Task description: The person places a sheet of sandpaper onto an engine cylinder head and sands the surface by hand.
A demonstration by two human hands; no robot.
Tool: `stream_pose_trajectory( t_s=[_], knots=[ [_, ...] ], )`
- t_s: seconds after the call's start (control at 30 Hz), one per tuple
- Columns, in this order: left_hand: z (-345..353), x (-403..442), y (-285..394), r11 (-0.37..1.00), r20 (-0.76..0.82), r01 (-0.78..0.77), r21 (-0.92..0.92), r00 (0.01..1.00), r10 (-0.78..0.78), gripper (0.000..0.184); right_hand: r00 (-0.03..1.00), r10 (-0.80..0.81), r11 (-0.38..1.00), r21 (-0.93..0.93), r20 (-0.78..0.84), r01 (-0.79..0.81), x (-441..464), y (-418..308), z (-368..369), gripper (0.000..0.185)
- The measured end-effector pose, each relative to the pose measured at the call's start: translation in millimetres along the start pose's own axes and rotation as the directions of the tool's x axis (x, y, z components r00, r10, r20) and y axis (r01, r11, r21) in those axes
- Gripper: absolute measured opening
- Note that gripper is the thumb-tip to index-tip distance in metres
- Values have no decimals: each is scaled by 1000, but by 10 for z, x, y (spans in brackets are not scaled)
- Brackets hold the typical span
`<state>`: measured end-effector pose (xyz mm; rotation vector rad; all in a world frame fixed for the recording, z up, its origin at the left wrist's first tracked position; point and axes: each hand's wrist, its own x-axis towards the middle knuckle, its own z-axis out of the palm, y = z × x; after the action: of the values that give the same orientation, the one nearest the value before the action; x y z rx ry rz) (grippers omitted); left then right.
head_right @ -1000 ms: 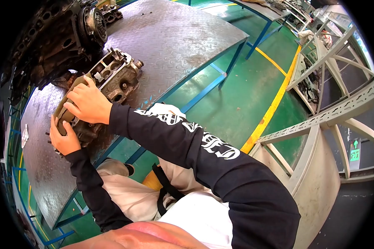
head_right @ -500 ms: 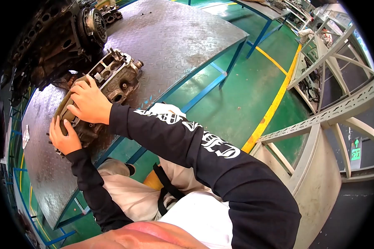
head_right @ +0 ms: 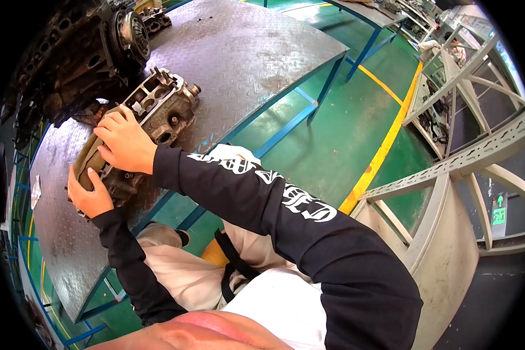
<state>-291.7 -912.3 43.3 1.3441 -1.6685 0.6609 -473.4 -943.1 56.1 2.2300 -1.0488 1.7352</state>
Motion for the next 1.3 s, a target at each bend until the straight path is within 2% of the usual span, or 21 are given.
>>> stream_pose_trajectory(
  t_s=[0.07, 0.17, 0.2, 0.23, 0.27, 0.3, 0.33, 0.47, 0.53, 0.6, 0.63, 0.67, 0.83, 0.9, 0.97, 1.0, 1.07, 1.13, 1.3],
  knots=[
    [-28, 36, 99, 983, -96, 129, -130, 985, -142, 39, 999, 2, 997, 73, -44, 1, 62, -35, -18, 33],
    [-38, 46, 124, 981, -125, 122, -149, 982, -141, 39, 993, 57, 993, 107, -105, -46, 60, -68, -39, 32],
    [-24, 21, 68, 981, -123, 123, -149, 982, -141, 39, 997, 17, 999, 31, -82, -14, 40, -47, -32, 34],
    [0, -14, -32, 997, -61, 67, -41, 996, -69, 39, 998, -22, 999, -45, -56, 19, 21, -28, -27, 36],
    [18, -36, -92, 998, 8, 3, 62, 1000, -3, 39, 998, -21, 999, -46, -56, 19, 5, -15, -15, 36],
    [15, -32, -83, 998, 8, 3, 62, 1000, -4, 39, 1000, -17, 999, -43, -12, 16, -3, -10, -4, 37],
    [4, -22, -65, 1000, 6, 16, 25, 1000, -16, 37, 999, -12, 999, -40, 33, 14, -11, -5, 8, 38],
    [-27, 13, 42, 999, -19, 10, -31, 1000, -10, 35, 1000, 4, 998, 63, 19, -6, 13, -20, 0, 39],
    [-2, -6, -29, 999, 21, 8, -33, 1000, -7, 37, 994, 15, 999, 42, 107, -20, 6, -23, -33, 42],
    [-8, 2, -14, 999, 61, 6, -37, 998, -4, 38, 998, -3, 999, 53, 58, 0, 21, -37, -35, 43],
    [-36, 29, 59, 997, 11, 3, -80, 1000, -3, 40, 1000, -22, 998, 64, 10, 21, 25, -42, -38, 45],
    [-50, 42, 99, 992, -39, -1, -124, 999, -4, 42, 1000, -21, 998, 63, 10, 21, 27, -45, -45, 45],
    [-13, -6, 52, 994, 16, 29, -104, 1000, -27, 43, 997, 10, 986, 164, 79, -23, 19, -16, -25, 46],
    [-40, 12, 90, 994, 12, 39, -101, 999, -38, 43, 998, -22, 987, 157, 63, 12, 27, -17, -43, 47],
    [-85, 58, 149, 987, -36, -23, -160, 999, 17, 42, 997, -54, 988, 150, 46, 47, 45, -41, -74, 48],
    [-72, 55, 160, 987, -36, -23, -160, 999, 17, 42, 998, -38, 979, 203, 52, 27, 41, -54, -77, 48],
    [-30, 43, 180, 934, 20, 5, -356, 1000, 2, 43, 998, -22, 967, 255, 59, 6, 35, -69, -90, 48],
    [-22, 38, 202, 947, 31, -21, -321, 999, 32, 43, 993, 7, 954, 297, 115, -42, 14, -74, -88, 48],
    [-98, 73, 217, 958, 21, -62, -280, 997, 70, 41, 997, -4, 958, 287, 80, -19, 34, -67, -79, 46]
  ],
)
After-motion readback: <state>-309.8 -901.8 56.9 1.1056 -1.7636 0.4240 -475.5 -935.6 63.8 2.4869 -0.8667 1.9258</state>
